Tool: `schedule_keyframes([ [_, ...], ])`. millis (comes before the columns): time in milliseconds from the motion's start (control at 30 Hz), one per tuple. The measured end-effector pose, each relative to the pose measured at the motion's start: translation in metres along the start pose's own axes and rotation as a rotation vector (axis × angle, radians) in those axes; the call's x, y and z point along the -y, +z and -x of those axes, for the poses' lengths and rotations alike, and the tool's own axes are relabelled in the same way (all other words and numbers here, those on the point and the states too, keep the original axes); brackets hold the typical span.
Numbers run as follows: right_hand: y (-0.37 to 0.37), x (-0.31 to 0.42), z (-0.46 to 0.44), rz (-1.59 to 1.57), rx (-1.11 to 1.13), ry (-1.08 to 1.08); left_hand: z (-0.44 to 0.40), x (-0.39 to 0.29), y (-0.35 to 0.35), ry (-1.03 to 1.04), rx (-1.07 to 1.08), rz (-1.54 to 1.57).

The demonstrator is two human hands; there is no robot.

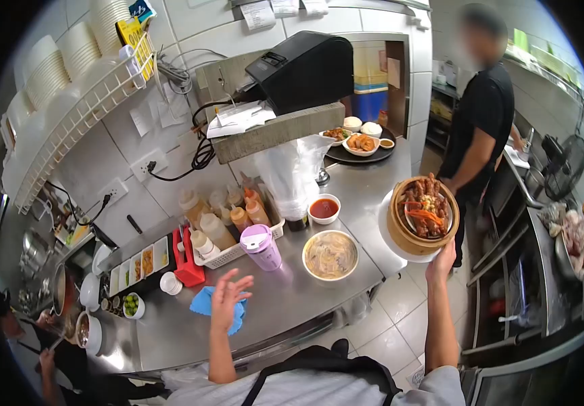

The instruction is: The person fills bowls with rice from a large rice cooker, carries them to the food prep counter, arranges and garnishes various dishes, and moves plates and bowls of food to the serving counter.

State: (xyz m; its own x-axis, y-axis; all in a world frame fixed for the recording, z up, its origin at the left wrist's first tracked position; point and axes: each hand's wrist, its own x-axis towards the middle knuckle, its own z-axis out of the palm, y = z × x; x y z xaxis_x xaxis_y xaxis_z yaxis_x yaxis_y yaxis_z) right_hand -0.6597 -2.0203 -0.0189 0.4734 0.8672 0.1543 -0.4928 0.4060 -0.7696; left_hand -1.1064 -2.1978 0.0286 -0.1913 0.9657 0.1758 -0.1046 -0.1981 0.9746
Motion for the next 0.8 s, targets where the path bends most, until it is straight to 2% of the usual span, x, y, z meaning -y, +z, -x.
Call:
schedule_keyframes([
  [167,-0.012,-0.053,-0.038,0.024,-0.028,0.041,0.004,-0.01,-0.021,0.044,-0.397,-0.15],
  [433,-0.027,-0.105,-0.06,0.058,-0.011,0.103,0.019,-0.014,-0.021,0.055,-0.629,-0.236],
  [567,-0.046,-0.124,-0.074,0.084,0.01,0.209,0.034,-0.01,-0.004,0.041,-0.763,-0.239],
  [800,-0.046,-0.12,-0.1,0.199,0.036,0.256,0.048,-0.002,0.022,-0.004,-0.898,-0.254],
])
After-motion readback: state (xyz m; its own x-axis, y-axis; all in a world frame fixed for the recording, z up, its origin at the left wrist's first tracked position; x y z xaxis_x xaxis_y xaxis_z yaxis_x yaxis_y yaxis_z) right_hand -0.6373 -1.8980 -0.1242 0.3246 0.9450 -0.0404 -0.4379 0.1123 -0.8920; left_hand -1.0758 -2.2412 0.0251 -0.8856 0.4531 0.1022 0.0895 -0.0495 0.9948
